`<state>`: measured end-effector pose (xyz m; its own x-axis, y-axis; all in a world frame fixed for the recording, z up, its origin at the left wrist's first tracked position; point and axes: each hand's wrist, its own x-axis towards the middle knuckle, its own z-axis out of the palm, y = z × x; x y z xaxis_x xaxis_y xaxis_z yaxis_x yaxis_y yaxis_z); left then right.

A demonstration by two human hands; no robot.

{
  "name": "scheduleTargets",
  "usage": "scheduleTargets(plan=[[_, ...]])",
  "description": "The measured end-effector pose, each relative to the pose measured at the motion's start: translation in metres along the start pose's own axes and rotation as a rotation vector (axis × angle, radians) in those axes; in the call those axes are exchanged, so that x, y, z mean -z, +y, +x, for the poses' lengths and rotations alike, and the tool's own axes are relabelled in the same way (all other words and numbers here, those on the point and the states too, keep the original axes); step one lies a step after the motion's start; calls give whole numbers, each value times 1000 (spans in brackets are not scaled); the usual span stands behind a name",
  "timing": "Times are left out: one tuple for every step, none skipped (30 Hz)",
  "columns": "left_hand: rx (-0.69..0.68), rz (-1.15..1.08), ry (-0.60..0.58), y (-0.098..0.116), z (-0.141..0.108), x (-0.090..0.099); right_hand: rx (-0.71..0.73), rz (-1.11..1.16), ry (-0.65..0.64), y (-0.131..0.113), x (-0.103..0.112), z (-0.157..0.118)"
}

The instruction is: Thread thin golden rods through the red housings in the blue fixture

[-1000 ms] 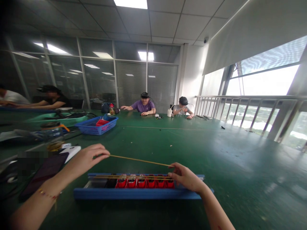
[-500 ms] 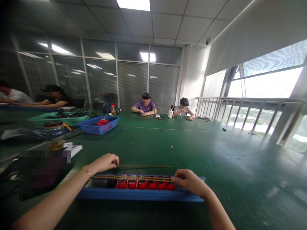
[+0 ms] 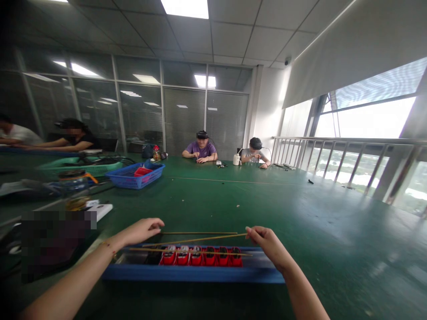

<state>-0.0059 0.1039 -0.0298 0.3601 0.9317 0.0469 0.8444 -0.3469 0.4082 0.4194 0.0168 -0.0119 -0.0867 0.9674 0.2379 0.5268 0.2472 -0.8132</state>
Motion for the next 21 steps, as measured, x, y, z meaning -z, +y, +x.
scheduleTargets(plan=[[9, -11, 18, -1, -3, 3, -6, 18, 32, 1, 1, 2], [18, -26, 45, -2, -7, 5, -13, 30, 59, 3, 3, 3], [25, -44, 77, -3, -11, 8, -22, 35, 79, 4, 3, 5], [31, -65, 112, -3, -16, 12, -34, 36, 92, 6, 3, 7], [33, -88, 147, -2, -21, 15, -46, 33, 93, 8, 2, 10], [34, -109, 179, 1, -27, 18, -57, 27, 84, 10, 0, 13], [36, -126, 206, 3, -33, 20, -63, 17, 68, 12, -3, 17], [39, -136, 226, 7, -38, 23, -62, 3, 44, 14, -7, 20], [44, -142, 247, 11, -44, 25, -56, -16, 18, 16, -11, 24], [49, -146, 266, 16, -49, 27, -49, -40, -9, 18, -15, 28], [54, -148, 284, 20, -54, 28, -40, -74, -36, 20, -20, 32], [56, -145, 299, 25, -59, 29, -32, -119, -61, 21, -24, 35], [53, -139, 310, 29, -64, 29, -17, -176, -87, 23, -28, 38], [44, -129, 317, 34, -68, 29, 2, -239, -113, 24, -31, 41], [30, -115, 319, 37, -71, 29, 25, -309, -137, 25, -34, 44], [12, -100, 315, 40, -75, 28, 51, -380, -162, 25, -36, 47], [-8, -83, 307, 43, -78, 26, 75, -448, -183, 24, -38, 49], [-31, -65, 294, 45, -81, 25, 96, -517, -197, 23, -40, 51], [-56, -47, 279, 46, -83, 23, 110, -581, -205, 21, -41, 54], [-83, -30, 260, 46, -85, 21, 121, -637, -207, 18, -43, 57], [-111, -16, 240, 46, -87, 20, 130, -680, -203, 16, -45, 59]])
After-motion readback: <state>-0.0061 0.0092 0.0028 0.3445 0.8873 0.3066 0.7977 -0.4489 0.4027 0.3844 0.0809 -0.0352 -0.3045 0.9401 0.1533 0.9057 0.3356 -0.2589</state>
